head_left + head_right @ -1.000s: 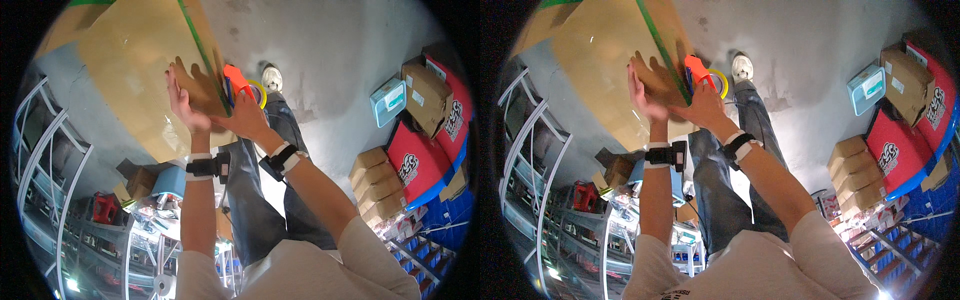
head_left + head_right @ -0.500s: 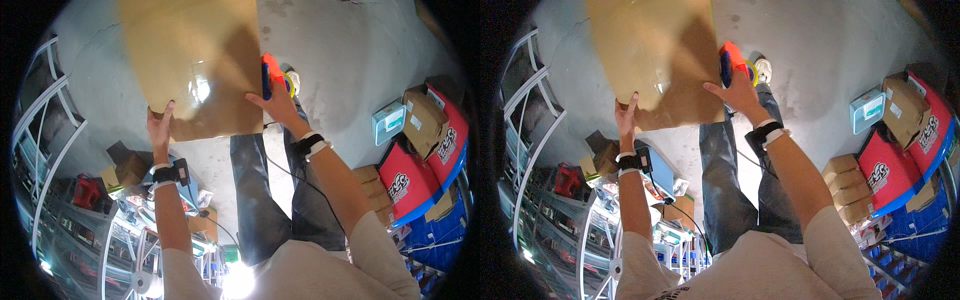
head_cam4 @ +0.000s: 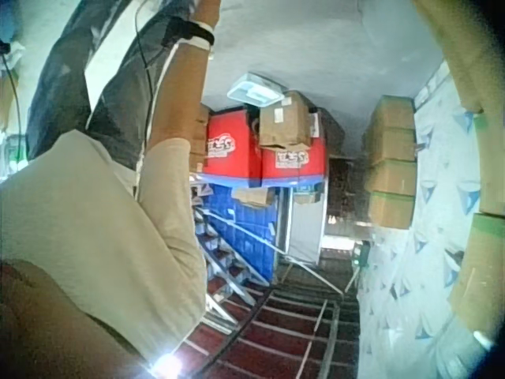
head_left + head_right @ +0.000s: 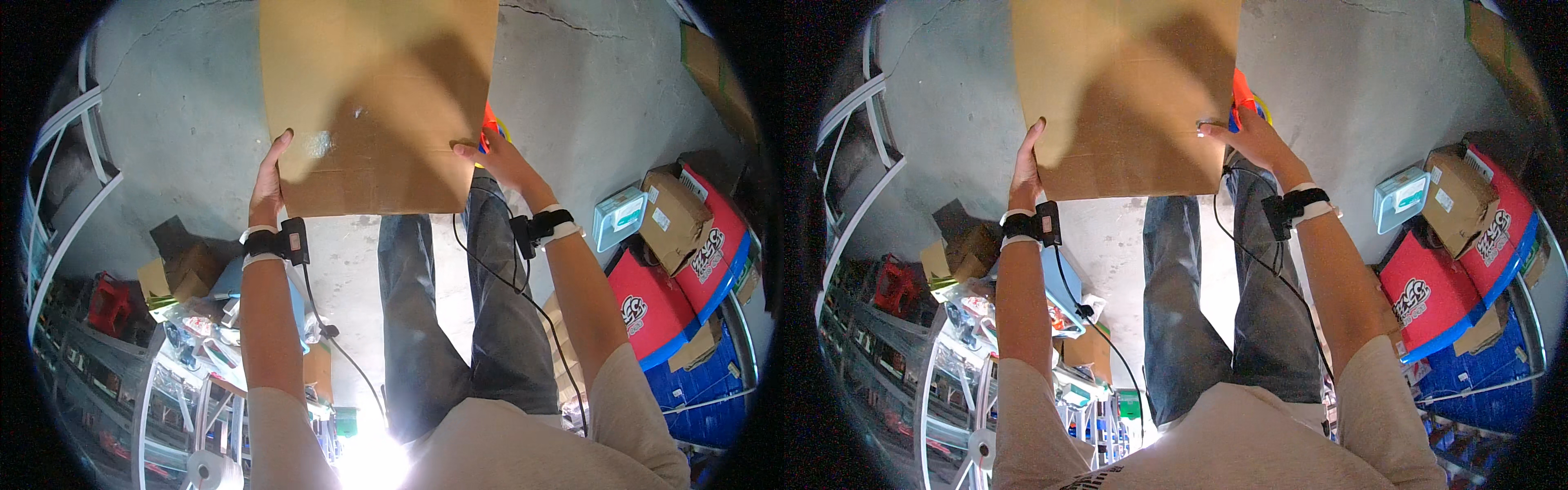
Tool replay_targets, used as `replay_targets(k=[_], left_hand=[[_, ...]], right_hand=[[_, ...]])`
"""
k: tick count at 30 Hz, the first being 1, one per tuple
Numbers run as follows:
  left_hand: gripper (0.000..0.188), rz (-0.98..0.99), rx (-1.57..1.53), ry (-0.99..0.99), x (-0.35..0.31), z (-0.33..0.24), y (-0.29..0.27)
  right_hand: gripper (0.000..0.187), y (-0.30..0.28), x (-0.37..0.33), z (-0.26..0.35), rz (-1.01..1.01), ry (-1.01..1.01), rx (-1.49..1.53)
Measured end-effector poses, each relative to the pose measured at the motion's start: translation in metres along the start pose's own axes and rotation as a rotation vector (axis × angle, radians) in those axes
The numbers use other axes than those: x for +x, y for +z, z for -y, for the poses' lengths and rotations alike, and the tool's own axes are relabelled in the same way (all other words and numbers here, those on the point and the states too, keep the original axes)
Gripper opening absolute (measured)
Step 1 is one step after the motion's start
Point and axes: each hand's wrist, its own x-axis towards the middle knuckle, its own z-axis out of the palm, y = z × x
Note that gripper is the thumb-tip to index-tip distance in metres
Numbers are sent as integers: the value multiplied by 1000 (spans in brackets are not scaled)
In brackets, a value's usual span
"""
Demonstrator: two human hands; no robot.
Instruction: Assemble and tape a cardboard box in a warehouse environment.
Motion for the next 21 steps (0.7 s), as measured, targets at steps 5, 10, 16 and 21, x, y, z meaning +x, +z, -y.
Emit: replay_targets(k=[5,10,16,21], left_hand=[[82,12,124,102,-6,5,1],[72,54,9,117,-35,43,-26],[72,-282,97,226,-171,63,-25],[76,-411,-101,369,-320,34,-28]], right_hand=[[70,5,-9,11,-35,-74,100],[64,12,-46,8,-65,-117,57],[73,7,-125,38,-76,-52,-118],[70,28,-148,117,102,-149,-129]])
